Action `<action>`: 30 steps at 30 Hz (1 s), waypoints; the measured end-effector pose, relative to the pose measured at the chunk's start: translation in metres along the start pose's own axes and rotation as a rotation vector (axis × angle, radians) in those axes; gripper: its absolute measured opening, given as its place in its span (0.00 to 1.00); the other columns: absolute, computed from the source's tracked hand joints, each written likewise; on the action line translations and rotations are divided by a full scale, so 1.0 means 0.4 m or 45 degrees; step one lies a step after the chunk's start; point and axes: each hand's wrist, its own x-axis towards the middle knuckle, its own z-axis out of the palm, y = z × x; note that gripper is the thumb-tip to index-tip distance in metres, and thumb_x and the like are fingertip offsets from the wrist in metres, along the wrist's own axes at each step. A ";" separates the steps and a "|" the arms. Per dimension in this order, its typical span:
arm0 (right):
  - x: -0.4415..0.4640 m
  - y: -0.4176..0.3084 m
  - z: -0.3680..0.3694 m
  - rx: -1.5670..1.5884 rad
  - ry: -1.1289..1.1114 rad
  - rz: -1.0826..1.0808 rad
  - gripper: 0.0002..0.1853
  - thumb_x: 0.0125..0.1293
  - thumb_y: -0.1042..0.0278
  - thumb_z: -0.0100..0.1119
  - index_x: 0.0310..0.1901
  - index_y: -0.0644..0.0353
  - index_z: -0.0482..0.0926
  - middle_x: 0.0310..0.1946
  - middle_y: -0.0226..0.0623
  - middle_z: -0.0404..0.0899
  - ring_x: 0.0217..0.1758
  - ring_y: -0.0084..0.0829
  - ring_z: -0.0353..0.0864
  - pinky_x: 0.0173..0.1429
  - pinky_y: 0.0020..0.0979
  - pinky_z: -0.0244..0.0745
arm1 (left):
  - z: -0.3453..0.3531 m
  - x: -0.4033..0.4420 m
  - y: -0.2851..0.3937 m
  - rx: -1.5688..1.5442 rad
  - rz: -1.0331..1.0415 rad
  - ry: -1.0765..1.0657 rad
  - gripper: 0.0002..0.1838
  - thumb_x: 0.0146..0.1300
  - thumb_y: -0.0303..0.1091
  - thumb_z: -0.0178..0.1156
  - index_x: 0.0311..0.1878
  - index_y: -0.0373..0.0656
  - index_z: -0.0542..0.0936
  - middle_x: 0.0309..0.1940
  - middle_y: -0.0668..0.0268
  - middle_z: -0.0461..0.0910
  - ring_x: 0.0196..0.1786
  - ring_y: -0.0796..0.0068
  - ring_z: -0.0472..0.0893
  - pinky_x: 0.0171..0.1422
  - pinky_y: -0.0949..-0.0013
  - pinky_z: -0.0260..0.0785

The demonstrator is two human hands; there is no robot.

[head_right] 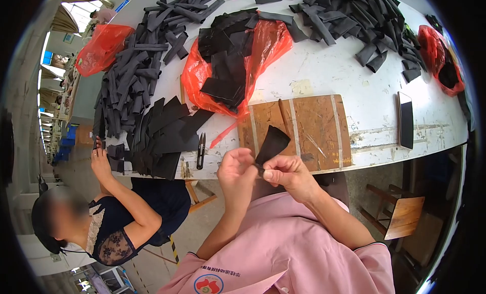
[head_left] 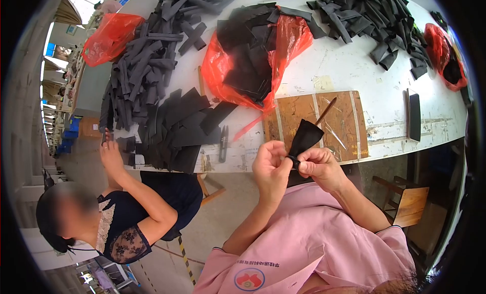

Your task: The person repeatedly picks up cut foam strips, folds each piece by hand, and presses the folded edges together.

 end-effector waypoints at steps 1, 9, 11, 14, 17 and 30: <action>0.003 -0.007 0.015 0.102 0.012 0.021 0.08 0.59 0.66 0.61 0.29 0.59 0.74 0.22 0.23 0.70 0.26 0.15 0.66 0.31 0.18 0.63 | 0.005 -0.002 -0.012 0.221 0.140 0.070 0.16 0.50 0.15 0.56 0.44 0.36 0.70 0.32 0.65 0.77 0.26 0.84 0.73 0.23 0.83 0.62; -0.014 -0.042 -0.015 -0.105 0.076 -0.256 0.11 0.61 0.62 0.59 0.27 0.59 0.73 0.24 0.22 0.67 0.30 0.14 0.64 0.37 0.18 0.61 | -0.010 0.013 0.040 -0.254 -0.152 -0.502 0.18 0.51 0.14 0.56 0.46 0.34 0.68 0.33 0.62 0.78 0.35 0.81 0.78 0.39 0.81 0.70; -0.020 -0.050 -0.019 -0.040 0.041 -0.280 0.10 0.61 0.63 0.59 0.27 0.59 0.73 0.25 0.22 0.68 0.30 0.15 0.65 0.37 0.18 0.61 | 0.004 0.002 0.049 -0.384 -0.231 -0.733 0.19 0.51 0.14 0.57 0.47 0.35 0.68 0.32 0.64 0.77 0.35 0.82 0.77 0.38 0.82 0.69; -0.038 -0.082 -0.005 -0.033 -0.047 -0.311 0.09 0.60 0.66 0.60 0.28 0.61 0.75 0.32 0.24 0.68 0.32 0.15 0.65 0.39 0.20 0.63 | -0.004 0.013 0.028 -0.757 -0.251 -0.995 0.19 0.51 0.15 0.58 0.48 0.35 0.69 0.32 0.65 0.77 0.34 0.84 0.75 0.33 0.84 0.65; -0.030 -0.086 -0.001 -0.034 -0.018 -0.461 0.06 0.61 0.71 0.58 0.28 0.61 0.73 0.39 0.29 0.68 0.34 0.16 0.68 0.42 0.20 0.65 | 0.028 -0.007 0.061 -0.463 -0.150 -0.695 0.18 0.55 0.17 0.57 0.50 0.33 0.70 0.31 0.67 0.76 0.28 0.88 0.72 0.26 0.86 0.60; -0.038 -0.113 0.019 -1.094 0.388 -0.813 0.05 0.58 0.75 0.58 0.29 0.62 0.71 0.26 0.33 0.73 0.25 0.29 0.73 0.29 0.26 0.69 | 0.076 -0.006 0.033 -0.048 0.263 -0.176 0.06 0.61 0.24 0.56 0.42 0.38 0.75 0.32 0.68 0.76 0.23 0.88 0.69 0.26 0.83 0.65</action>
